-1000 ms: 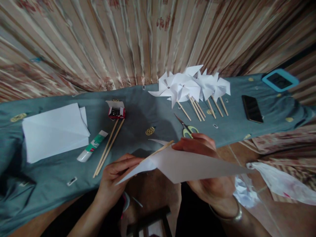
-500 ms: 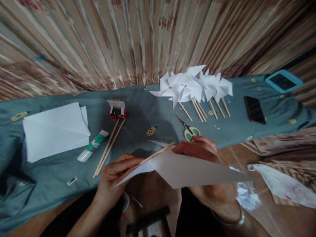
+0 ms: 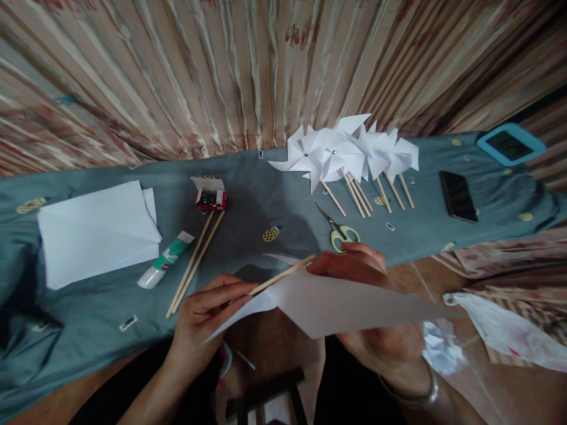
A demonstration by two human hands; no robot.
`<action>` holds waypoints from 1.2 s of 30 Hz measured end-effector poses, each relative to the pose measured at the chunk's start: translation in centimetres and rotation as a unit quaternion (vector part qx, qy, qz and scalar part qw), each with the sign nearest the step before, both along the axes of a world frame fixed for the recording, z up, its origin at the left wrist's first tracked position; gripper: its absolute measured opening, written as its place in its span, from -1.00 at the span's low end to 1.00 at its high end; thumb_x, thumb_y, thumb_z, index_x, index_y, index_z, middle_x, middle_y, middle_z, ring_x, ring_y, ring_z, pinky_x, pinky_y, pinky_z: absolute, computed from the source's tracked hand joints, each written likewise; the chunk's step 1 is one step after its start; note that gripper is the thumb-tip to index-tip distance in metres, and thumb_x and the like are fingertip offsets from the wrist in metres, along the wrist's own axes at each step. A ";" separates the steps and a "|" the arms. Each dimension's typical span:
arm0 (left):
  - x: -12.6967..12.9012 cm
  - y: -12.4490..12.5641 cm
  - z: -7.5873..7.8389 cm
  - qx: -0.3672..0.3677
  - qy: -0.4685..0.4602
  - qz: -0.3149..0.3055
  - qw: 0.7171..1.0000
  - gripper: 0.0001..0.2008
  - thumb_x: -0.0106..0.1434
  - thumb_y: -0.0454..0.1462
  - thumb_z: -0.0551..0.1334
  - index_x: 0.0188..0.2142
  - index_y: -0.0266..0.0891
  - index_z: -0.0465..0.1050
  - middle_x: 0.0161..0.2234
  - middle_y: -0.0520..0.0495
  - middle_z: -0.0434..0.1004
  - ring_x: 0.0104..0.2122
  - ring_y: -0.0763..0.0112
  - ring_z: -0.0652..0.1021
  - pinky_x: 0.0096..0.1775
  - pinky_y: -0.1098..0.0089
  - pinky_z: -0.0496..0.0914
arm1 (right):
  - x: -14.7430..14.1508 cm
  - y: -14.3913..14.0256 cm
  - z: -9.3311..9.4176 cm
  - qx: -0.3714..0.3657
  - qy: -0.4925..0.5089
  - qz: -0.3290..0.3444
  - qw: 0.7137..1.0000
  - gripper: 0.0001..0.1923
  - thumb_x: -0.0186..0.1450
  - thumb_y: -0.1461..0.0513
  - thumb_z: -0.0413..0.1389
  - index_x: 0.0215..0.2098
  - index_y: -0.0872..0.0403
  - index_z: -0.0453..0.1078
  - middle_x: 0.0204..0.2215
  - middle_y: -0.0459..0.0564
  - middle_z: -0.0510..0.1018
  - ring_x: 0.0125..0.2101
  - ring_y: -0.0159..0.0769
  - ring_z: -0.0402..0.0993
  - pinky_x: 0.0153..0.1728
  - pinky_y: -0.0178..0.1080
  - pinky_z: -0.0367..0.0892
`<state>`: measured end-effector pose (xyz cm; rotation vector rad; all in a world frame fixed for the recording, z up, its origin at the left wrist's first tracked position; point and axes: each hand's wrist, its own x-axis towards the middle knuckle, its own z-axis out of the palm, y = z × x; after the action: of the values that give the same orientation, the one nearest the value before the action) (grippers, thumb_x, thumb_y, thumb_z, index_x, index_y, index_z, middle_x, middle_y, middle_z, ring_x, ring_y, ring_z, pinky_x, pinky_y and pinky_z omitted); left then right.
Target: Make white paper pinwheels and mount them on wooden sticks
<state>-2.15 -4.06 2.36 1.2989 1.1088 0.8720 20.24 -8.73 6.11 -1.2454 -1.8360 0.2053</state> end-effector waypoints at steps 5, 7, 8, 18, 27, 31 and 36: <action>-0.1 0.1 0.0 0.015 0.018 0.015 1.000 -0.87 0.09 -0.13 0.43 -0.41 -0.10 0.69 -0.46 -0.08 0.59 -0.48 0.41 0.56 -0.48 0.53 0.42 | -0.6 0.3 0.3 0.021 0.007 -0.027 0.999 -0.59 0.23 0.43 0.14 0.02 0.05 0.34 -0.22 -0.05 0.62 -0.18 -0.27 0.58 0.11 -0.08 0.37; -0.3 0.2 0.0 0.040 0.030 0.013 0.999 -0.85 0.11 -0.12 0.41 -0.44 -0.11 0.69 -0.48 -0.07 0.59 -0.51 0.41 0.56 -0.50 0.51 0.42 | -0.9 0.3 0.3 0.000 0.018 -0.066 0.998 -0.66 0.24 0.41 0.13 -0.05 0.00 0.38 -0.24 -0.08 0.64 -0.18 -0.27 0.60 0.08 -0.10 0.41; -0.4 0.2 0.0 0.059 0.040 0.011 0.997 -0.85 0.13 -0.12 0.40 -0.44 -0.11 0.69 -0.48 -0.07 0.60 -0.51 0.41 0.56 -0.50 0.51 0.43 | -1.0 0.3 0.2 -0.021 0.034 -0.089 0.995 -0.68 0.25 0.39 0.14 -0.07 -0.02 0.40 -0.24 -0.10 0.65 -0.19 -0.28 0.60 0.03 -0.13 0.45; -0.6 0.2 -0.4 0.178 0.137 0.008 0.974 -0.86 0.20 -0.25 0.31 -0.30 -0.05 0.68 -0.44 0.01 0.63 -0.47 0.44 0.60 -0.46 0.53 0.46 | -1.6 3.0 -1.6 -0.250 0.352 -0.127 0.893 -0.79 0.12 0.19 0.29 -0.28 0.03 0.44 -0.50 -0.19 0.61 -0.57 -0.41 0.47 -0.58 -0.38 0.36; -1.2 0.5 -1.1 0.187 0.159 0.002 0.969 -0.85 0.21 -0.24 0.29 -0.30 -0.09 0.68 -0.41 0.00 0.64 -0.44 0.44 0.60 -0.41 0.51 0.46 | -1.5 3.6 -3.3 -0.274 0.369 -0.117 0.880 -0.69 0.08 0.16 0.32 -0.21 0.03 0.45 -0.40 -0.13 0.64 -0.45 -0.35 0.52 -0.44 -0.31 0.42; -1.3 0.6 -1.1 0.185 0.167 0.001 0.968 -0.84 0.21 -0.23 0.28 -0.30 -0.08 0.68 -0.42 0.00 0.64 -0.44 0.43 0.60 -0.41 0.50 0.46 | -1.2 3.8 -3.3 -0.282 0.328 -0.107 0.895 -0.74 0.10 0.16 0.30 -0.24 0.03 0.49 -0.44 -0.15 0.60 -0.49 -0.39 0.45 -0.47 -0.33 0.35; -1.6 0.8 -1.2 0.184 0.176 -0.003 0.967 -0.83 0.22 -0.21 0.26 -0.30 -0.09 0.68 -0.42 -0.01 0.64 -0.44 0.42 0.60 -0.40 0.49 0.47 | -1.0 4.1 -3.4 -0.319 0.319 -0.081 0.889 -0.82 0.11 0.11 0.28 -0.36 0.03 0.53 -0.54 -0.17 0.54 -0.58 -0.42 0.33 -0.55 -0.34 0.25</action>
<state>-3.75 -3.21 1.16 1.8169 1.2523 0.8922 19.21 -4.66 2.73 -1.5168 -1.0999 1.0591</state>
